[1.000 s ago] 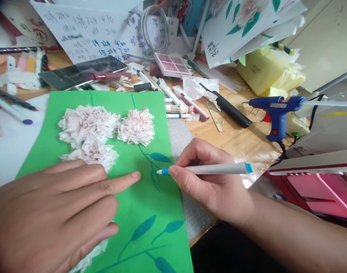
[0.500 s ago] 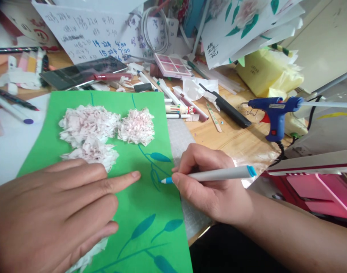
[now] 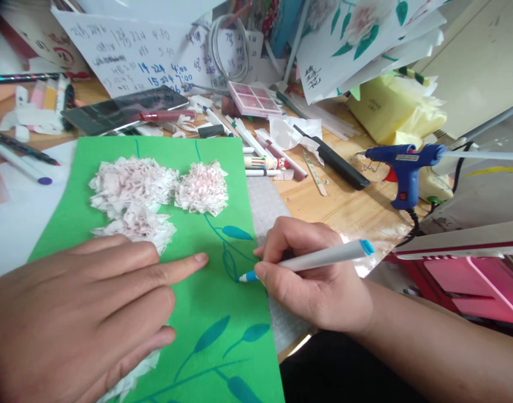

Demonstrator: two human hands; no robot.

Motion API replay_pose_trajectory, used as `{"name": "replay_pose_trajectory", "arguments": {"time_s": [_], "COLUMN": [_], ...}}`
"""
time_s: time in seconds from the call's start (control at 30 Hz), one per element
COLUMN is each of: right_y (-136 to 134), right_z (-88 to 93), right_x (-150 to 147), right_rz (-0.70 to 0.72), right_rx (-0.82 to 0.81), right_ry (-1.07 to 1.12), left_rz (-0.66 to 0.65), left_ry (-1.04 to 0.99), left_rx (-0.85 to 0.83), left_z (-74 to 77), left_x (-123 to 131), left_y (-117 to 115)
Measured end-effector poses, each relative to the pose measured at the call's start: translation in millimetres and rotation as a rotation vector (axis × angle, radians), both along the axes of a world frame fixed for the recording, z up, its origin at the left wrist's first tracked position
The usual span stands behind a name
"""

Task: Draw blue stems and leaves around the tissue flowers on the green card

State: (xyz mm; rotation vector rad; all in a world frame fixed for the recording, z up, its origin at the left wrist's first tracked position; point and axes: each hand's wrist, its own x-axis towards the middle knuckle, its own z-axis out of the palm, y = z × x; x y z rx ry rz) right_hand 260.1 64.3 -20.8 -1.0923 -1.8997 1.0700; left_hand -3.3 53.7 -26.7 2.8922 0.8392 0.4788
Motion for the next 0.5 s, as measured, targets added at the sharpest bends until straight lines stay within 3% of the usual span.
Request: {"name": "replay_pose_trajectory", "arguments": {"time_s": [0.23, 0.5], "right_y": [2.5, 1.5], "right_z": [-0.1, -1.9], "right_x": [-6.8, -0.7], "right_rz": [-0.088, 0.006], "right_rx": [0.009, -0.025], "right_ry": [-0.005, 0.010], "left_rz": [0.010, -0.005], "left_ry": [0.007, 0.007], "left_rx": [-0.006, 0.015], "left_z": [-0.6, -0.6], "left_x": [-0.9, -1.0], "left_y": [-0.8, -0.2]}}
